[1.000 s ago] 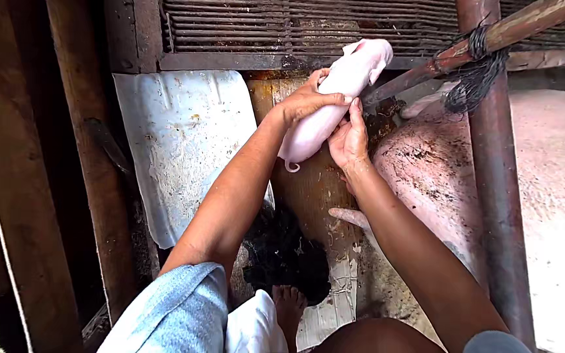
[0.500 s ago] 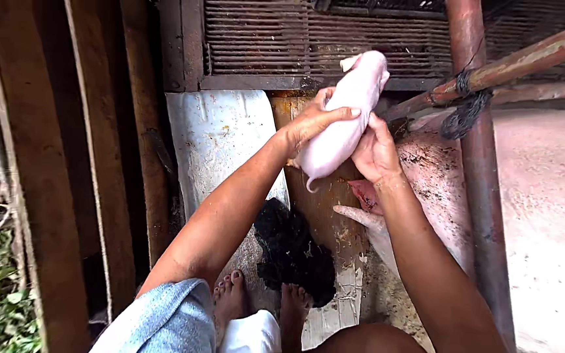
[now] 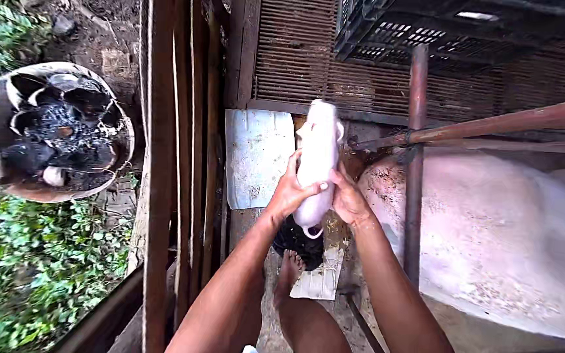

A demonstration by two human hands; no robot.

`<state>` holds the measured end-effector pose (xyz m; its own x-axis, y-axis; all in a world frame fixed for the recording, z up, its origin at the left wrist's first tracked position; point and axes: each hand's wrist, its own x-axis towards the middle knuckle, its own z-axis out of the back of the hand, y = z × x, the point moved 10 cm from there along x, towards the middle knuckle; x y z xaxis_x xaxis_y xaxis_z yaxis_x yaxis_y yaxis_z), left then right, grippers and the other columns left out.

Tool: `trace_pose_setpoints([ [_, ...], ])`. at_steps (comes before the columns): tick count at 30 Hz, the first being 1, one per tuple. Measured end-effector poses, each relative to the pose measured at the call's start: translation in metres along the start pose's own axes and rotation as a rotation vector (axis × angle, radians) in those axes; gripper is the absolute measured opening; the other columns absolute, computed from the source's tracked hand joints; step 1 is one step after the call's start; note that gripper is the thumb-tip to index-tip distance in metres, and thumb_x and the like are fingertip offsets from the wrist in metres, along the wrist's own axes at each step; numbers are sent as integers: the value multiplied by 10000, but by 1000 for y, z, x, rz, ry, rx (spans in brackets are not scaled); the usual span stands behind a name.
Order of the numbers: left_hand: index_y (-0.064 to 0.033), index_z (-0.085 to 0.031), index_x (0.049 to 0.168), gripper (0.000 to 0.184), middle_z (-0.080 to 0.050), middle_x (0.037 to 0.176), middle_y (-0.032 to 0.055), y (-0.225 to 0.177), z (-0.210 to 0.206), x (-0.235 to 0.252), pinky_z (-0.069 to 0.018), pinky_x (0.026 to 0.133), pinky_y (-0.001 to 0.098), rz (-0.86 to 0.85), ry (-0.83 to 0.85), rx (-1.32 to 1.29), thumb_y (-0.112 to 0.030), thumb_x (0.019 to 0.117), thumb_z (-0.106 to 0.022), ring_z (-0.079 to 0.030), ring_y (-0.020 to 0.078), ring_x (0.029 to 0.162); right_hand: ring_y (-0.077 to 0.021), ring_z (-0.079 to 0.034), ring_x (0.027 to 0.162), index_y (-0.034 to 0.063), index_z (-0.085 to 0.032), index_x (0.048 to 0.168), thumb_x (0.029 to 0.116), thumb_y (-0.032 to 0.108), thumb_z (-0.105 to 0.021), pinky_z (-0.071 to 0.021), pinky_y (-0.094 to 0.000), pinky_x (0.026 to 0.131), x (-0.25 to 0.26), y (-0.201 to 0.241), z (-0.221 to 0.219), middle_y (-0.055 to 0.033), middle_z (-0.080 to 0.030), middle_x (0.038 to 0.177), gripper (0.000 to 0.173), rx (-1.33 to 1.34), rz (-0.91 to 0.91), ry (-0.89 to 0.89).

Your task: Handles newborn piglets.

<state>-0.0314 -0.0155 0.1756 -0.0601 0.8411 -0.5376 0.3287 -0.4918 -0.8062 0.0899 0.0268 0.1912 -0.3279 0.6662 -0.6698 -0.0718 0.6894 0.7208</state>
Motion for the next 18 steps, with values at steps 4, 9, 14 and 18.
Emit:
trace_pose_setpoints([
  [4, -37, -252, 1569, 1093, -602, 1337, 171, -56, 35, -50, -553, 974, 386, -23, -137, -69, -391, 704, -819, -639, 193, 1156, -192, -584, 1251, 123, -134, 1632, 904, 253, -696, -508, -373, 1051, -30, 47, -67, -171, -519, 1454, 929, -43, -36, 33],
  [9, -7, -272, 1555, 1098, -573, 1378, 161, -155, 85, -85, -559, 969, 341, -117, -210, -16, -438, 705, -818, -632, 154, 1166, -244, -634, 1159, 147, -102, 1644, 920, 243, -700, -543, -409, 983, -49, 115, -150, -225, -559, 1385, 945, -23, -48, 88],
  [14, -44, -281, 1568, 1120, -617, 1340, 140, -268, 114, -82, -572, 958, 347, -202, -210, 114, -461, 686, -832, -657, 140, 1136, -243, -641, 1134, 130, -123, 1632, 967, 222, -661, -554, -414, 949, -53, 198, -206, -201, -579, 1358, 860, 54, -114, 161],
  [18, -37, -261, 1579, 1162, -649, 1289, 158, -345, 98, -46, -575, 950, 394, -230, -142, 262, -488, 676, -837, -678, 176, 1103, -198, -651, 1064, 129, -136, 1605, 953, 158, -627, -568, -384, 901, -32, 272, -206, -150, -609, 1270, 817, 130, -82, 239],
])
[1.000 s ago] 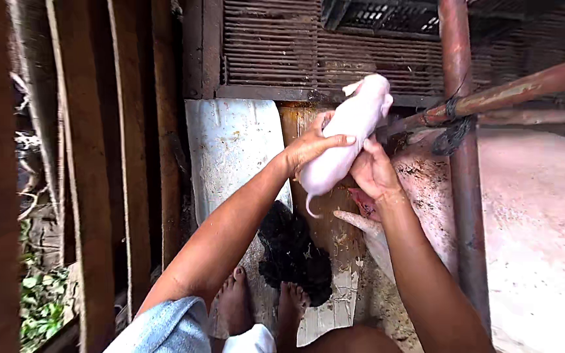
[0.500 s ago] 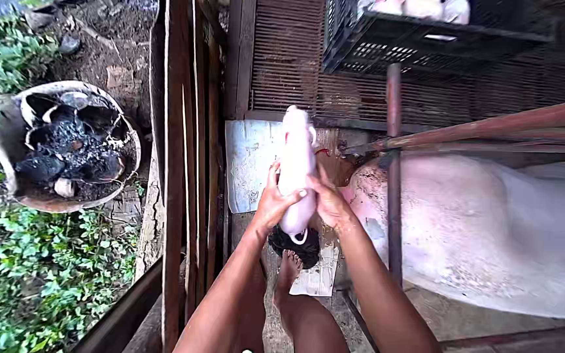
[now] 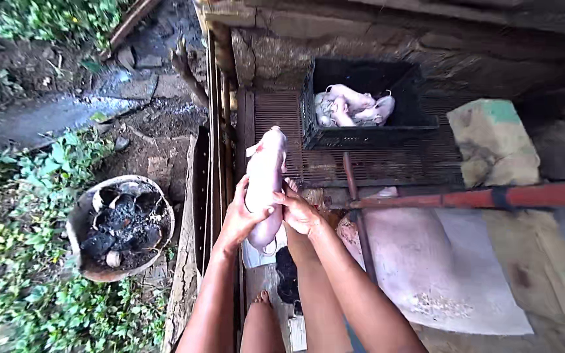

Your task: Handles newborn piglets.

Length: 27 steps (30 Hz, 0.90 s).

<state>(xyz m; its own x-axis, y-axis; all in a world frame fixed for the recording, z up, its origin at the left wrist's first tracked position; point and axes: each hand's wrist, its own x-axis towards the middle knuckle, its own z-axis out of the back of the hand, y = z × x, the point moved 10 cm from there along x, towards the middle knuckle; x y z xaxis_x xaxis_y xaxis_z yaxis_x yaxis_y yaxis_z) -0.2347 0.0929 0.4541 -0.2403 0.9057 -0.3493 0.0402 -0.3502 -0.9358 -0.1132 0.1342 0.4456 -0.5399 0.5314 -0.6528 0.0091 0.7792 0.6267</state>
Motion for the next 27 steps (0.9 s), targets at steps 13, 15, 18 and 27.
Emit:
trace_pose_setpoints([
  [13, 86, -316, 1525, 1173, -639, 1308, 228, -100, -121, 298, -538, 993, 456, -138, 236, 262, -531, 666, -824, -662, 265, 1158, -126, -691, 1032, 78, -294, 1442, 614, 347, -958, -601, -337, 892, 156, 226, 150, -16, -677, 1162, 1094, 200, 129, -69],
  [15, 89, -348, 1506, 1106, -652, 1275, 245, -106, -154, 340, -541, 980, 485, -169, 346, 304, -432, 675, -857, -674, 305, 1132, -126, -704, 1022, 85, -367, 1391, 600, 599, -915, -606, -336, 889, 174, 242, 189, -7, -701, 1140, 1091, 266, 194, -154],
  [18, 19, -332, 1542, 1065, -649, 1288, 246, -106, -206, 394, -517, 998, 566, -92, 537, 416, -376, 707, -863, -663, 364, 1157, -140, -703, 1013, 53, -414, 1369, 570, 754, -838, -601, -337, 895, 194, 261, 243, -33, -708, 1119, 1144, 323, 217, -331],
  [27, -32, -239, 1600, 1126, -592, 1371, 276, -81, -326, 510, -430, 1096, 610, -14, 775, 553, -363, 737, -883, -606, 418, 1244, -112, -670, 1017, 68, -373, 1423, 696, 672, -806, -580, -325, 891, 244, 302, 375, -32, -673, 1132, 1040, 358, 261, -630],
])
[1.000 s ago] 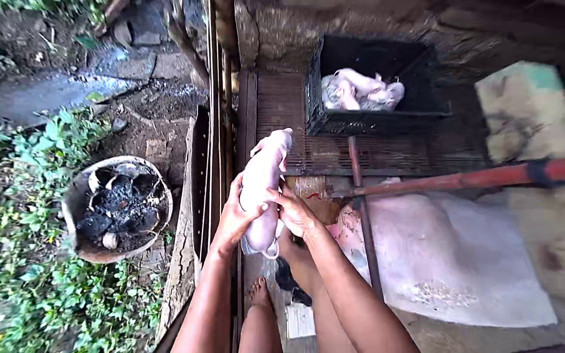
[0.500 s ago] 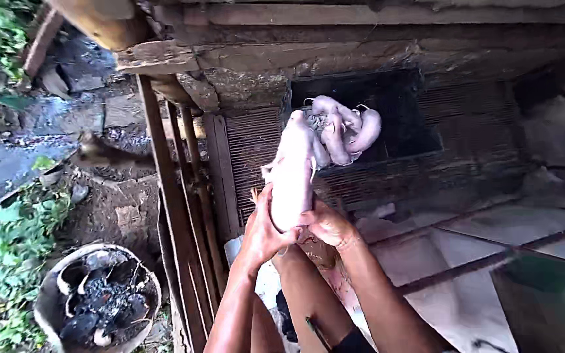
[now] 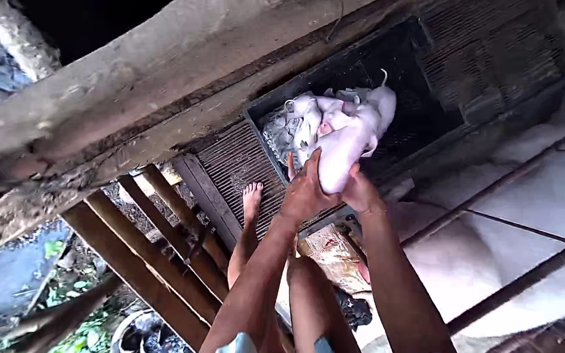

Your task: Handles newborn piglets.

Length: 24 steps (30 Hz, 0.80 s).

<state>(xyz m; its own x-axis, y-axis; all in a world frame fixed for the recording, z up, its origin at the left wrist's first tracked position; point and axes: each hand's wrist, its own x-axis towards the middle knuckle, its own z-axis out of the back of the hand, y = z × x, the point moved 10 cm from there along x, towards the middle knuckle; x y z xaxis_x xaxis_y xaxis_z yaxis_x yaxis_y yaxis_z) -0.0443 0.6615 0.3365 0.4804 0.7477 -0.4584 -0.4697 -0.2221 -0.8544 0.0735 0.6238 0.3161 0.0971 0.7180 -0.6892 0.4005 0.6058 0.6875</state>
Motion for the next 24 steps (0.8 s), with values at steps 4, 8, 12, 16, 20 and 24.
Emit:
trace_pose_setpoints([
  [4, -85, -249, 1607, 1138, -649, 1258, 287, 5, 0, 64, -426, 1037, 692, 20, 101, 146, -324, 713, -912, -647, 469, 1130, -119, -677, 1009, 137, -312, 1479, 664, 612, -860, -590, -321, 863, 49, -6, 20, -23, -667, 1144, 1091, 140, 35, -63],
  [8, -87, -263, 1594, 1143, -658, 1212, 298, 26, 11, 103, -514, 922, 673, -26, 112, 130, -288, 696, -942, -664, 478, 1077, -119, -654, 1083, 223, -258, 1528, 627, 580, -902, -592, -342, 879, 92, -18, 19, -6, -628, 1258, 1163, 240, 70, -70],
  [12, -33, -345, 1512, 1078, -668, 1213, 224, 58, 32, 137, -551, 955, 552, -62, 52, -31, -282, 647, -937, -682, 319, 1094, -139, -651, 1074, 189, -138, 1569, 760, 287, -821, -596, -362, 882, 133, -24, -2, -47, -593, 1285, 1063, 314, 133, -44],
  [16, -68, -303, 1518, 1149, -641, 1286, 94, 97, 43, 155, -563, 997, 355, -65, 46, -184, -350, 596, -928, -655, 120, 1140, -131, -625, 1133, 169, -267, 1535, 848, 70, -748, -557, -310, 939, 144, -43, -19, -68, -573, 1341, 845, 321, 155, -119],
  [20, -106, -222, 1549, 1162, -568, 1379, 27, 129, 48, 146, -517, 1040, 275, -65, 42, -208, -220, 618, -910, -588, 56, 1225, -185, -627, 1138, 154, -285, 1505, 657, 47, -865, -569, -376, 933, 170, -71, -22, -121, -577, 1326, 1033, 398, 93, -194],
  [24, -86, -175, 1546, 1169, -538, 1393, 18, 144, 44, 146, -505, 1053, 259, -96, 9, -222, -223, 647, -910, -568, 51, 1247, -190, -605, 1164, 98, -302, 1475, 640, 69, -882, -561, -377, 948, 186, -80, -18, -151, -551, 1331, 1016, 359, 194, -127],
])
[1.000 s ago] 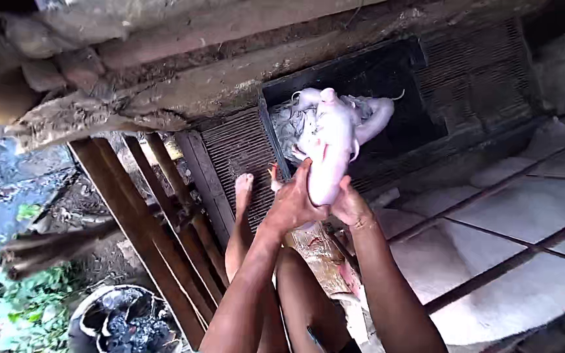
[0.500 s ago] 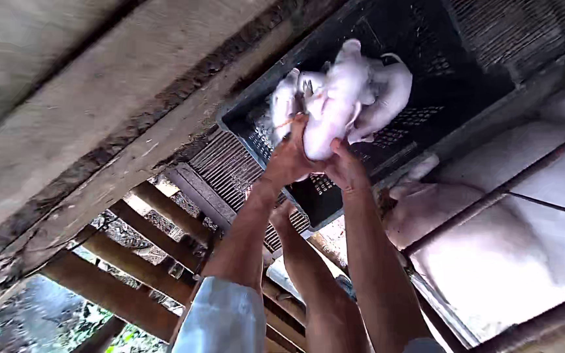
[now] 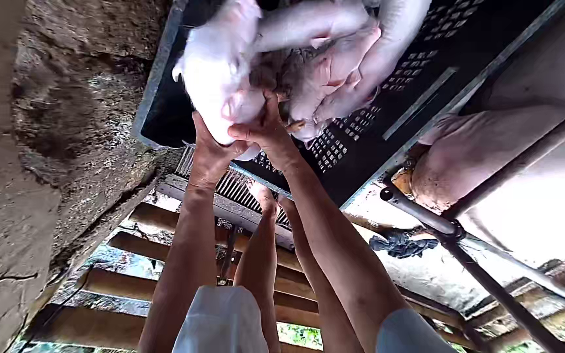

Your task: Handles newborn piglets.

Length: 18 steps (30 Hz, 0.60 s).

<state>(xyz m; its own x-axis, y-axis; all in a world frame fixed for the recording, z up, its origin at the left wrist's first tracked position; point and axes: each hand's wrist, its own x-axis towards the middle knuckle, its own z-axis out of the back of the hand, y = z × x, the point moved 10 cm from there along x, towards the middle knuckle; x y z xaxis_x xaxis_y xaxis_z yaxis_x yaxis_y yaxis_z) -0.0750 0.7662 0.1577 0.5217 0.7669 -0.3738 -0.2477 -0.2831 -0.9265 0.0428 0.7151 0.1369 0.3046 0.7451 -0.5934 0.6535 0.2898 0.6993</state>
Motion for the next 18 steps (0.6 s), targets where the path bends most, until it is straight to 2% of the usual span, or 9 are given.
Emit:
trace_pose_setpoints([
  [2, -92, -190, 1559, 1130, -532, 1406, 41, -17, -10, -3, -479, 1070, 257, -8, -50, 24, -84, 663, -879, -556, 70, 1260, -185, -598, 1187, 98, -288, 1495, 651, 82, -878, -549, -374, 980, 2, -2, 3, -150, -546, 1350, 1030, 37, -4, 24],
  [3, -86, -244, 1527, 1077, -547, 1358, 55, -32, -18, -1, -471, 1043, 241, 14, -108, 35, 1, 639, -847, -564, 73, 1218, -177, -593, 1193, 100, -283, 1496, 669, 88, -866, -541, -367, 990, 3, -1, 3, -141, -543, 1353, 1012, 63, -8, 23],
  [4, -87, -270, 1509, 1046, -550, 1340, 59, -39, -22, 2, -473, 1032, 231, 32, -126, 49, 9, 637, -840, -569, 73, 1200, -166, -592, 1196, 100, -281, 1497, 689, 104, -857, -538, -356, 995, 4, -2, 6, -132, -544, 1353, 992, 81, 1, 12],
  [5, -71, -269, 1503, 1046, -548, 1342, 75, -35, -22, 10, -486, 1030, 241, 31, -107, 59, -46, 639, -859, -576, 86, 1202, -165, -586, 1202, 92, -278, 1499, 710, 115, -850, -531, -356, 1003, 6, -3, 10, -134, -539, 1359, 975, 100, 15, -4],
  [7, -24, -248, 1510, 1115, -553, 1372, 110, -15, -15, 29, -520, 1052, 287, 13, -41, 114, -270, 650, -914, -592, 111, 1232, -180, -576, 1221, 81, -264, 1514, 756, 130, -835, -528, -369, 1015, 11, -7, 18, -147, -526, 1380, 950, 133, 41, -22],
  [12, -56, -295, 1531, 1106, -605, 1333, 135, -7, -41, 38, -542, 1020, 363, 135, -61, 262, -333, 650, -904, -632, 146, 1184, -150, -578, 1208, 85, -240, 1537, 798, 237, -799, -522, -357, 1015, 16, -3, 48, -111, -537, 1375, 939, 84, -12, -9],
  [15, -37, -247, 1577, 1131, -592, 1359, 230, -11, -72, 37, -518, 1044, 479, 181, -62, 344, -300, 701, -913, -632, 287, 1210, -110, -579, 1188, 118, -222, 1569, 855, 509, -718, -519, -324, 996, 17, 2, 71, -64, -552, 1375, 953, 53, -73, 25],
  [16, -46, -239, 1583, 1123, -605, 1341, 238, -11, -83, 37, -525, 1029, 506, 208, -70, 370, -300, 719, -908, -644, 315, 1193, -100, -593, 1163, 132, -261, 1549, 885, 610, -646, -524, -315, 977, 18, 4, 79, -43, -582, 1337, 904, 59, -100, 25],
  [18, -63, -214, 1599, 1137, -608, 1333, 258, -11, -102, 38, -522, 997, 560, 259, -109, 391, -287, 724, -906, -650, 368, 1171, -120, -636, 1131, 119, -372, 1472, 918, 696, -547, -548, -337, 974, 21, 11, 90, -48, -647, 1249, 819, 100, -145, 24],
])
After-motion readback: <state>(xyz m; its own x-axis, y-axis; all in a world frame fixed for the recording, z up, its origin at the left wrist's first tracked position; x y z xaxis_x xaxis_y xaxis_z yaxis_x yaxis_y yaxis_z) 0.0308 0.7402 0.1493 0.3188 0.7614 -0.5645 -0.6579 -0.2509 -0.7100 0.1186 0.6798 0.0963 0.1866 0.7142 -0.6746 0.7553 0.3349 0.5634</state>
